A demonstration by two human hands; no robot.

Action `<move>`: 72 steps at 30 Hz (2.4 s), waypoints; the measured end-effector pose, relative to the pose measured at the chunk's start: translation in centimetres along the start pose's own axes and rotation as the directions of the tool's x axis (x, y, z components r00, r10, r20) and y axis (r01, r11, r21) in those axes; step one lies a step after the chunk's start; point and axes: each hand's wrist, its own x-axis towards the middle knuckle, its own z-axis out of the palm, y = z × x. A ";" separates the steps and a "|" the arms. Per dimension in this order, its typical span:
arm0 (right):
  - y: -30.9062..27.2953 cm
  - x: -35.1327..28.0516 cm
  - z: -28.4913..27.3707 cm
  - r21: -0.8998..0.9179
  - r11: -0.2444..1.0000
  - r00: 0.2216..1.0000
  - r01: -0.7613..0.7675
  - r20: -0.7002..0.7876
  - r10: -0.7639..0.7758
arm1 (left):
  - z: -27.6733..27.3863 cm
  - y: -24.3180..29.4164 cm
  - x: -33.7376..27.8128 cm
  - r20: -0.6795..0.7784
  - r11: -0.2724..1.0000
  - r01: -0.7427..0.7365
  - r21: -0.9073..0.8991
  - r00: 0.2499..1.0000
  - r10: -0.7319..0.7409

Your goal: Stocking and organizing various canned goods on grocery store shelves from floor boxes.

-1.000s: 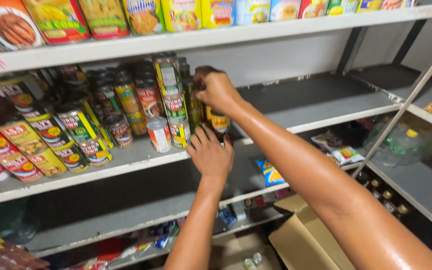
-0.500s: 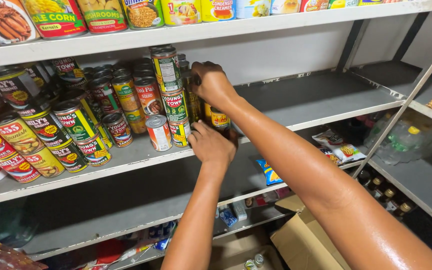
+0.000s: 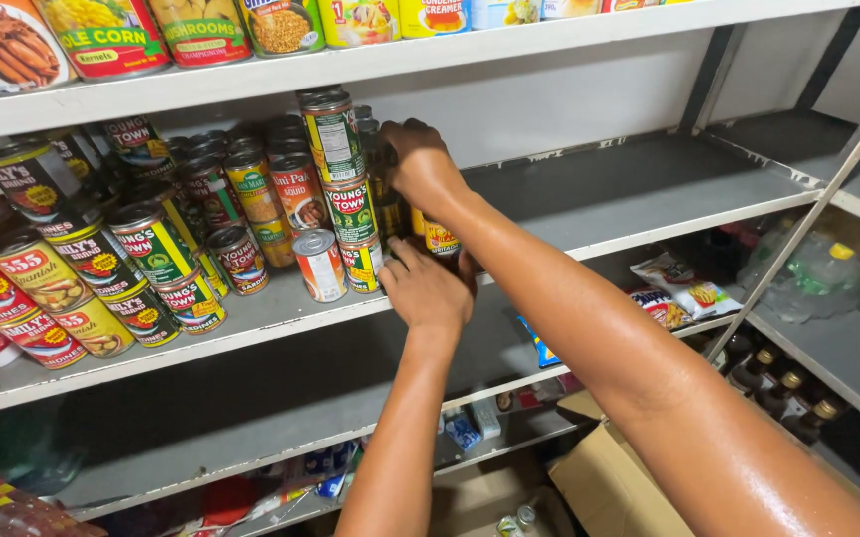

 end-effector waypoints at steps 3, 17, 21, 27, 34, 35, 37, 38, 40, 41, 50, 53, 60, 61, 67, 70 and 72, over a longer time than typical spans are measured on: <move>1.2 0.7 0.5 -0.047 0.996 0.996 0.081 -0.041 -0.083 | 0.4 0.3 0.5 -0.028 1.000 0.029 -0.008 0.999 -0.029; 0.1 2.3 -1.1 -0.005 0.999 0.991 0.034 0.133 -0.033 | 0.5 0.5 1.0 0.089 0.996 0.084 0.004 0.993 -0.084; -0.1 2.4 -1.0 0.010 1.000 0.988 0.018 0.154 -0.019 | 0.6 0.6 1.2 0.128 0.995 0.102 -0.009 0.987 -0.100; 0.5 2.4 -0.3 -0.080 0.994 0.993 0.072 0.095 -0.065 | 1.1 0.4 0.9 0.008 0.995 0.089 -0.038 0.996 -0.088; 0.5 2.8 -0.7 -0.056 0.997 0.989 0.048 0.144 -0.039 | 0.4 0.5 0.9 0.026 0.993 0.087 -0.075 0.996 -0.085; 0.5 2.6 -0.6 -0.045 0.997 0.988 0.055 0.148 -0.048 | 0.7 0.4 0.7 0.021 0.994 0.087 -0.063 0.996 -0.086; 1.3 2.6 -0.1 -0.043 0.996 0.989 0.080 0.127 -0.074 | 1.0 0.4 0.9 0.026 0.995 0.088 -0.041 0.996 -0.087; 1.7 2.7 0.1 -0.044 0.993 0.989 0.113 0.102 -0.108 | 1.1 0.4 1.0 0.023 0.996 0.088 -0.021 0.996 -0.088; 1.9 2.7 0.0 -0.060 0.994 0.989 0.092 0.121 -0.084 | 1.3 0.4 1.1 0.034 0.995 0.092 -0.035 0.995 -0.091; 1.9 2.7 0.0 -0.074 0.995 0.988 0.070 0.141 -0.059 | 1.3 0.4 1.1 0.047 0.994 0.098 -0.049 0.994 -0.096; 2.3 2.1 -0.9 0.036 0.991 0.988 0.132 0.069 -0.135 | 1.0 0.5 1.1 0.051 0.992 0.106 -0.063 0.993 -0.103; 1.9 1.2 -2.7 0.105 0.993 0.998 0.056 0.002 -0.056 | 0.2 0.4 0.5 -0.023 0.994 0.088 -0.062 0.996 -0.090; -1.8 -9.0 -7.8 0.389 0.881 0.954 -0.269 -0.018 0.299 | -2.3 -1.9 -3.8 -0.154 0.903 -0.155 -0.401 0.983 0.101; -2.4 -11.4 -7.9 0.372 0.897 0.957 -0.238 -0.071 0.283 | -1.5 -2.6 -5.1 -0.308 0.866 -0.304 -0.396 0.933 0.186; -6.8 -23.2 -6.5 0.343 0.824 0.865 -0.452 -0.056 0.498 | 1.2 -6.9 -15.7 -0.365 0.739 -0.427 -0.521 0.894 0.260; -6.5 -29.8 -3.4 0.421 0.682 0.771 -0.598 0.069 0.633 | 6.9 -9.8 -21.2 -0.232 0.745 -0.326 -0.581 0.945 0.233; -4.9 -34.8 -0.1 0.472 0.541 0.677 -0.696 0.181 0.713 | 14.1 -11.7 -23.9 -0.185 0.754 -0.282 -0.593 0.959 0.212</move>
